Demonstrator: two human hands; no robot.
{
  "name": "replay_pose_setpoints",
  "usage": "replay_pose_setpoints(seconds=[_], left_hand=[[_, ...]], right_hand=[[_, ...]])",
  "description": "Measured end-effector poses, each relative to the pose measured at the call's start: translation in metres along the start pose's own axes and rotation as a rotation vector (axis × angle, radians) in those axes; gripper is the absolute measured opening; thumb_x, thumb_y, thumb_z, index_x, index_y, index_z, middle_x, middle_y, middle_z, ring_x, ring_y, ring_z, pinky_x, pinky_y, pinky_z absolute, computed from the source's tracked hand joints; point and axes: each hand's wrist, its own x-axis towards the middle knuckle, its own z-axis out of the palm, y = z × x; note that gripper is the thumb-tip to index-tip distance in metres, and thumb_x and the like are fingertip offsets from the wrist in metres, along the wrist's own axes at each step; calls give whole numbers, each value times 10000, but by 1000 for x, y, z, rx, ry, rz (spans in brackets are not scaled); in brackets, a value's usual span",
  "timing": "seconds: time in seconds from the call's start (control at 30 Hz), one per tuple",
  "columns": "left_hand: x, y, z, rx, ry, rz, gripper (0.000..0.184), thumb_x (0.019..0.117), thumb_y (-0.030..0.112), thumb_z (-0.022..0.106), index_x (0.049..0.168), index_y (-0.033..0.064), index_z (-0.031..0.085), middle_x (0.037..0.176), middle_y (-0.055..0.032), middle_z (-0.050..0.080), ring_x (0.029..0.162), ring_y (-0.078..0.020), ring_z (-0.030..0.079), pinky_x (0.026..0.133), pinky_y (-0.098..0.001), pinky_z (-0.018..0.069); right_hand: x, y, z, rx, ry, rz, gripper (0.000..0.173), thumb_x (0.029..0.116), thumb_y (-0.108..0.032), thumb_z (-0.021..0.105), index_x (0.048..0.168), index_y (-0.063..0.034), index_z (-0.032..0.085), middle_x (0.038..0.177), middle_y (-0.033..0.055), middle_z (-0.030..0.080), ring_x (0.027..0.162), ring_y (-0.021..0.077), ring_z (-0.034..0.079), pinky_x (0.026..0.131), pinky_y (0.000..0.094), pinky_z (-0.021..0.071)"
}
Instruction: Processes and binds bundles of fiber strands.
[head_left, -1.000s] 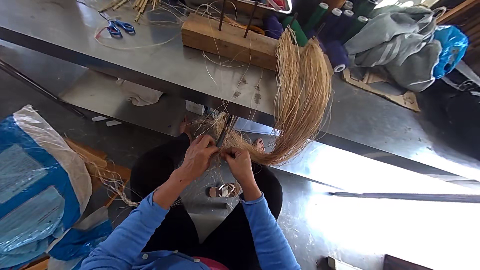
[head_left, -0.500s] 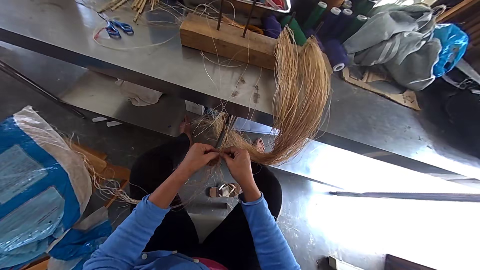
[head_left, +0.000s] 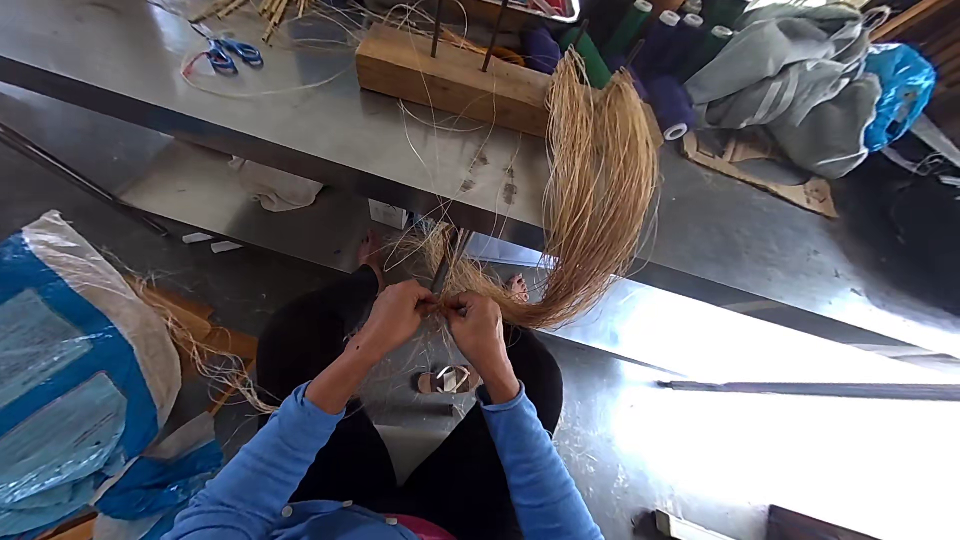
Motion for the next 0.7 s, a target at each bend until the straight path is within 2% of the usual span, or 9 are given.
replay_pose_setpoints(seconds=[0.07,0.13,0.2,0.27,0.3,0.47,0.5,0.6,0.7], left_hand=[[1,-2,-1,-32,-19,1,178,1028,100,597,1084,18,745,1075,-151,680,1032,-268,649,961,-460,501],[2,-7,-2,-132,-45,9,162,1019,100,617,1076,10,739,1079,-128,674,1008,-206,639,940,-392,508],[3,-15,0,-287,-77,-19,138,1007,107,643,1058,10,728,1009,-63,674,871,-88,599,817,-270,499],[3,-23,4,-483,-91,-64,104,997,90,650,1028,15,715,866,14,647,691,-3,525,645,-180,442],[3,-26,6,-580,-104,-85,84,999,76,641,1007,21,704,810,42,623,636,13,503,597,-160,424],[1,-32,14,-865,-145,-130,88,1017,42,594,961,54,661,747,64,626,546,17,499,517,-137,422],[0,-33,16,-884,-141,-120,89,1019,42,591,963,55,659,750,62,636,539,17,503,512,-136,425],[-1,-34,21,-875,-110,-61,78,1027,50,579,995,46,650,747,62,640,531,19,504,505,-134,424],[-5,-30,20,-720,-62,-15,105,1037,80,575,1046,14,656,760,48,629,554,13,505,526,-149,425]], right_hand=[[-1,3,2,-31,34,-43,151,946,-109,660,993,-41,787,1012,124,724,975,258,690,889,476,543],[-1,7,5,-21,68,-81,142,932,-98,667,970,-49,795,991,129,720,948,260,692,871,477,550],[-1,12,8,36,105,-137,133,917,-83,676,948,-45,800,941,123,722,891,237,694,835,452,559],[0,17,11,139,107,-152,120,918,-76,681,941,-42,794,891,83,750,826,148,705,806,357,569],[1,19,14,205,96,-143,112,925,-61,678,940,-29,785,858,66,755,784,103,708,785,304,580],[2,20,25,476,71,-45,86,938,24,655,973,59,725,817,77,740,708,64,697,720,236,592],[2,20,26,524,58,-18,87,945,33,643,985,63,713,817,70,733,685,46,673,677,216,568],[1,20,28,717,16,68,110,966,61,577,1009,76,678,735,34,684,515,-5,500,478,167,395],[-2,19,29,869,-38,117,99,997,31,537,1024,66,625,658,16,637,428,-23,376,403,154,290]])
